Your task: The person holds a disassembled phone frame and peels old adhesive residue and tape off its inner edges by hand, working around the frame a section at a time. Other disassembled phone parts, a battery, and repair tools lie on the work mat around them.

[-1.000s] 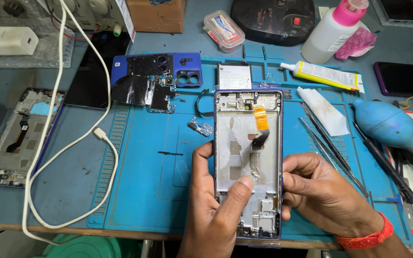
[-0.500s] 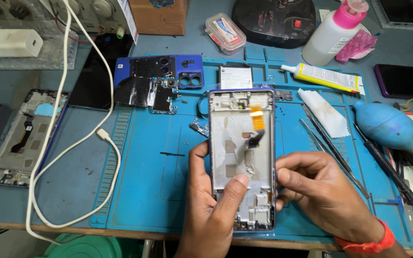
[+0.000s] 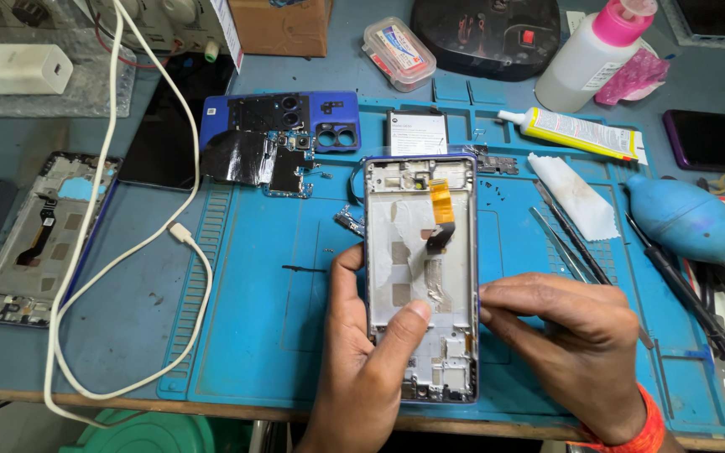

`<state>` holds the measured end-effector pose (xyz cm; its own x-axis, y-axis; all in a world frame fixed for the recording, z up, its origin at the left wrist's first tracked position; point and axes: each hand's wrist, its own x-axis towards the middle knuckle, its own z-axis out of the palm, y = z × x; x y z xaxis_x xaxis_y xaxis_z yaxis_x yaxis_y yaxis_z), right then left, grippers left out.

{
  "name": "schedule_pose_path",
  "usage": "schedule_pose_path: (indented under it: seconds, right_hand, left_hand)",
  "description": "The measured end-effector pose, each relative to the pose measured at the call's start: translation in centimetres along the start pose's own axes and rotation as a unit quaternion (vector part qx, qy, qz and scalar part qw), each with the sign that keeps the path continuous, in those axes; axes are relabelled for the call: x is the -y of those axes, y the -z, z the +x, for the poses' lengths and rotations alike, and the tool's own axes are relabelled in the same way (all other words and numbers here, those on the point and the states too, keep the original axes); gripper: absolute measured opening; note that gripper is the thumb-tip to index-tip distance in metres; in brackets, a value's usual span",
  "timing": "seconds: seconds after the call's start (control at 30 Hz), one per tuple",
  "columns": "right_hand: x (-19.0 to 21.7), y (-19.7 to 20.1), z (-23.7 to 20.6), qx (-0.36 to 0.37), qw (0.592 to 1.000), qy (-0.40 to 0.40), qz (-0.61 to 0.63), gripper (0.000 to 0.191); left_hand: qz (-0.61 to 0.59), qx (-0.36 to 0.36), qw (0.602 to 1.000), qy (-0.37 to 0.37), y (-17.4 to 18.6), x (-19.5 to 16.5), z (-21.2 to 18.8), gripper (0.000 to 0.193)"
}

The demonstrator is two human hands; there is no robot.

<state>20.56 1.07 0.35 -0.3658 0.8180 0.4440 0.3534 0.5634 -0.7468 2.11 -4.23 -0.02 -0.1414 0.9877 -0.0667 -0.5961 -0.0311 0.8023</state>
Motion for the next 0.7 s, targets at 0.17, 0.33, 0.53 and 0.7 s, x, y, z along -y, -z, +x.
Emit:
schedule_pose_path:
  seconds: [0.17, 0.33, 0.53, 0.7]
  right_hand:
    - [-0.1, 0.2, -0.5, -0.017, 1.000, -0.024, -0.009, 0.023]
    - [-1.1, 0.4, -0.8, 0.013, 0.984, -0.141, 0.106, 0.022]
    - [-2.3, 0.7, -1.2, 0.028, 0.961, -0.204, 0.185, 0.018]
    - [-2.8, 0.6, -1.7, 0.007, 0.960, -0.225, 0.165, 0.017]
  left_hand:
    - [0.014, 0.000, 1.000, 0.003, 0.1, 0.0, 0.1, 0.050]
    - [0.002, 0.014, 1.000, -0.008, 0.3, 0.2, 0.3, 0.050]
    - [0.009, 0.014, 1.000, -0.015, 0.4, 0.4, 0.2, 0.050]
    - [0.011, 0.020, 1.000, -0.010, 0.4, 0.3, 0.0, 0.050]
